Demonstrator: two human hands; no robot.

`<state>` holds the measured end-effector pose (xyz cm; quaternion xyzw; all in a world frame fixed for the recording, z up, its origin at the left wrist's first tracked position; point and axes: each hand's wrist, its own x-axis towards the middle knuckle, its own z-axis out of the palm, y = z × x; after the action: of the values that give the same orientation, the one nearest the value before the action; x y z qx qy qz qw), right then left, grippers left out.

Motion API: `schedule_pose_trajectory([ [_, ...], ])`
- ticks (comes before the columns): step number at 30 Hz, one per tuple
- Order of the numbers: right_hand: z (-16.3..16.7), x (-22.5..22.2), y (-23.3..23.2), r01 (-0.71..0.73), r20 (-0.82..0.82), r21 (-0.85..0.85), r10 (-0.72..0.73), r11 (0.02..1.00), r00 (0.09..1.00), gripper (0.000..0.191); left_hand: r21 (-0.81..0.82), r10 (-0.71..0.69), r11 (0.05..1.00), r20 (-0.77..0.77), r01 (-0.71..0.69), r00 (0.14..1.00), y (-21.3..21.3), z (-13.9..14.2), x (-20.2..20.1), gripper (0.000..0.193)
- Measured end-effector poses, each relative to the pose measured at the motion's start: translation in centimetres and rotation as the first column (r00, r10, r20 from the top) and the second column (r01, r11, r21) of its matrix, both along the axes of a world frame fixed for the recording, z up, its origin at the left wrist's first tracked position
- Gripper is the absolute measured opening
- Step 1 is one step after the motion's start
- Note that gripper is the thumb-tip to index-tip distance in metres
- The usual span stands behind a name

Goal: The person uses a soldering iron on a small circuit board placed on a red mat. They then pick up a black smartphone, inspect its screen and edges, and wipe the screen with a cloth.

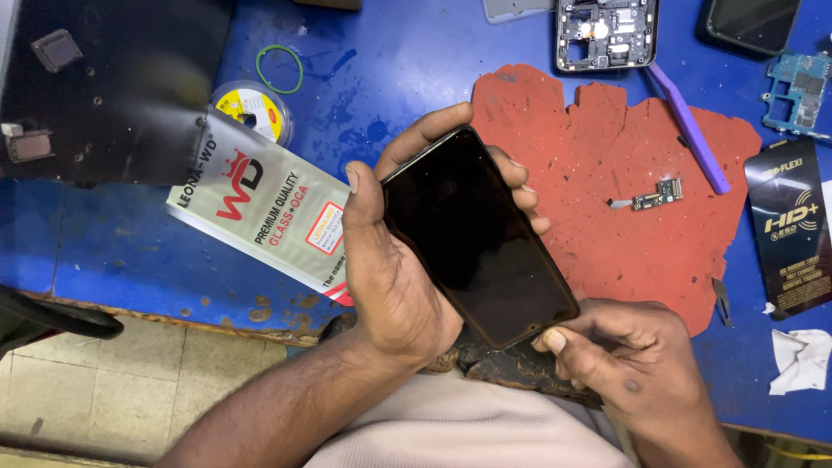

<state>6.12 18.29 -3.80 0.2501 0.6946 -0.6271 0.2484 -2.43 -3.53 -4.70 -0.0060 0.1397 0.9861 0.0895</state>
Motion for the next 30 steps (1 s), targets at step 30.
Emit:
schedule_pose_trajectory([
  [30,-0.2,0.4,0.9,-0.022,-0.049,-0.107,0.016,0.994,0.999,0.013,0.028,0.001,1.0,0.004,-0.001,1.0,-0.1,-0.1,0.0,0.067],
])
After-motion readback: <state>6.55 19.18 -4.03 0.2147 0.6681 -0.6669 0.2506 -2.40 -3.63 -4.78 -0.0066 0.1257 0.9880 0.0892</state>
